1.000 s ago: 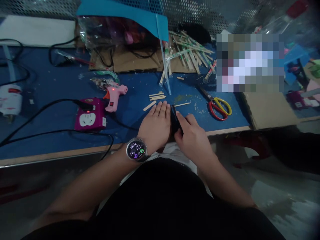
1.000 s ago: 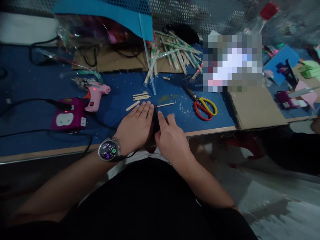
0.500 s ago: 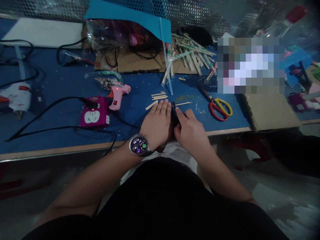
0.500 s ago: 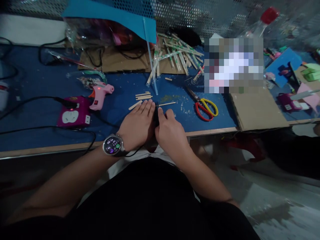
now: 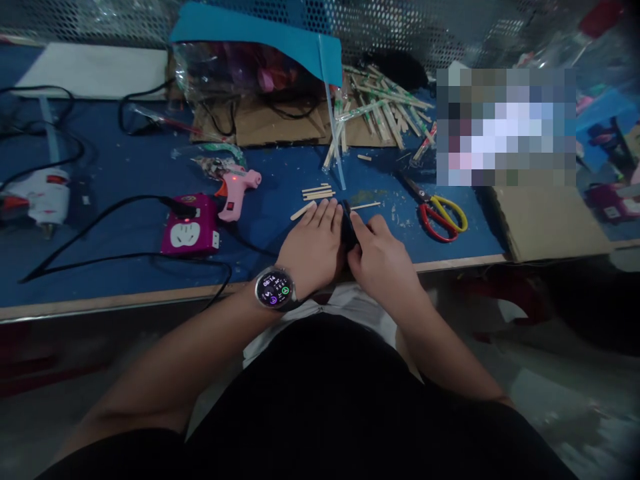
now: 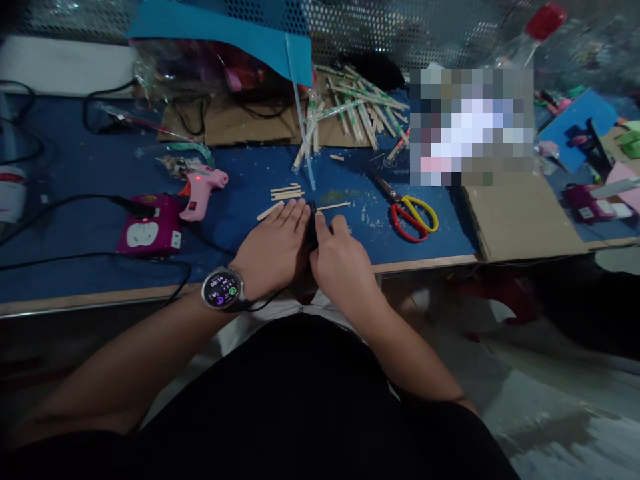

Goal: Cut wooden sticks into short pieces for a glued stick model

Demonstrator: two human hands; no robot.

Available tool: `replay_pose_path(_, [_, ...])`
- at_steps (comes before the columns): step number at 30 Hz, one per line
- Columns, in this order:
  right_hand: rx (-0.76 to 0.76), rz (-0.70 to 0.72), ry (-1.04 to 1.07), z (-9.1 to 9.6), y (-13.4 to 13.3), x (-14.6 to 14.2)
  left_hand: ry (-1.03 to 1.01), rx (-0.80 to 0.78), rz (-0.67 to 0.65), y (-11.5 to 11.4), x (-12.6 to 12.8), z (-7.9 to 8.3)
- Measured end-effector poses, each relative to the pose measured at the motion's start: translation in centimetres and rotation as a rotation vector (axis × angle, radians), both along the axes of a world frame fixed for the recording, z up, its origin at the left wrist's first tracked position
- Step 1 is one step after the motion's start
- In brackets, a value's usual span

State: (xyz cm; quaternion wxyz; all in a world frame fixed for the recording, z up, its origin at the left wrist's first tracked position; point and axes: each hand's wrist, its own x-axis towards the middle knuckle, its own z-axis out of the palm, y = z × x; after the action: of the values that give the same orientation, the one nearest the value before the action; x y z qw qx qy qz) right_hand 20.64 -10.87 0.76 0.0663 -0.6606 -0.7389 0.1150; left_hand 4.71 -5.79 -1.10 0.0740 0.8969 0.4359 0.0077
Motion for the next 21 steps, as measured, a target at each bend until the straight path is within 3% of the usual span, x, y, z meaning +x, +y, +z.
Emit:
replay_pose_path(5, [0.007, -0.008, -0.014, 0.0, -0.5, -0.2, -0.007, -0.007, 0.003, 0.2, 0.0, 0.0])
replay_pose_path(12, [-0.03, -0.021, -0.064, 0.7, 1.1, -0.6, -0.031, -0.004, 0.032, 0.7, 0.0, -0.2])
replay_pose_path(21, [-0.025, -0.029, -0.057, 0.6, -0.2, -0.5, -0.054, 0.017, 0.03, 0.8, 0.0, -0.4])
